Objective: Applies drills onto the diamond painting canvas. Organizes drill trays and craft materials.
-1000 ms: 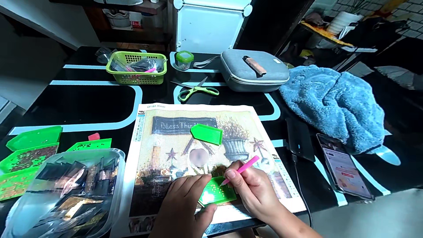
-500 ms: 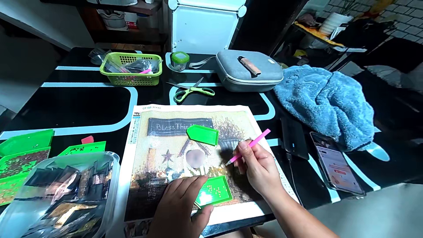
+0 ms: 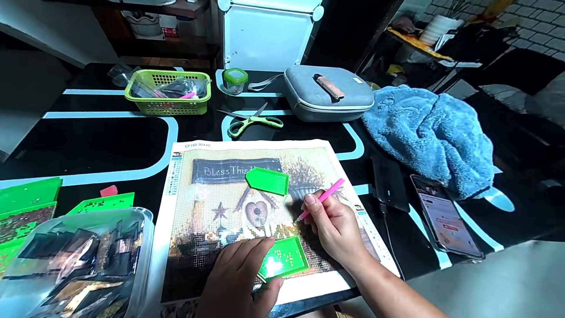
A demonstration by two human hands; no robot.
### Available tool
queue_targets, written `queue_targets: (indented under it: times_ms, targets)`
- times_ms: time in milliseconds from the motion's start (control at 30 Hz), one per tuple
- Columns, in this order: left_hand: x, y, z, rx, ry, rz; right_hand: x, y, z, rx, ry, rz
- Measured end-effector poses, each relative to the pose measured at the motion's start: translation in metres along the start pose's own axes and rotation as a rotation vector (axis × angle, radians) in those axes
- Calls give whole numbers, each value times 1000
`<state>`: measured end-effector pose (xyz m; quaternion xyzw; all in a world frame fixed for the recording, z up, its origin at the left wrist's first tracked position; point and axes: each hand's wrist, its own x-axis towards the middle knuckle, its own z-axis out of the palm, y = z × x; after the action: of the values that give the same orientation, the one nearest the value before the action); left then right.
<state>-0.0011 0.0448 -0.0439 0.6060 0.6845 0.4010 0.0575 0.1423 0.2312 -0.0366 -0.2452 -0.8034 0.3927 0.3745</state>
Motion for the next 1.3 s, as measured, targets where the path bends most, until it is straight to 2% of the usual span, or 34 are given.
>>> queue_targets:
  times_ms: [167,400,467,533,700,900,1300]
  targets:
    - [0,1,-1,-6,-3,-13,1,2,1,-41,-7,-28]
    - [0,0,-1,12,-4,-8,-2,0,2,-313,-23,-221]
    - [0,0,0,23,-8,-8,-2,-3,-2,-259,-47,-146]
    - [-1,0,0,29,-9,-10,-3,-6,-6,-92,-50,-60]
    - [0,1,0,45,-13,-28,-22,-16,2,159,-61,-104]
    - [1,0,1,49,-1,-16,-26,-16,10,147,-130,-189]
    - [0,-2,1,28,8,-2,-25,-18,17,82,-143,-213]
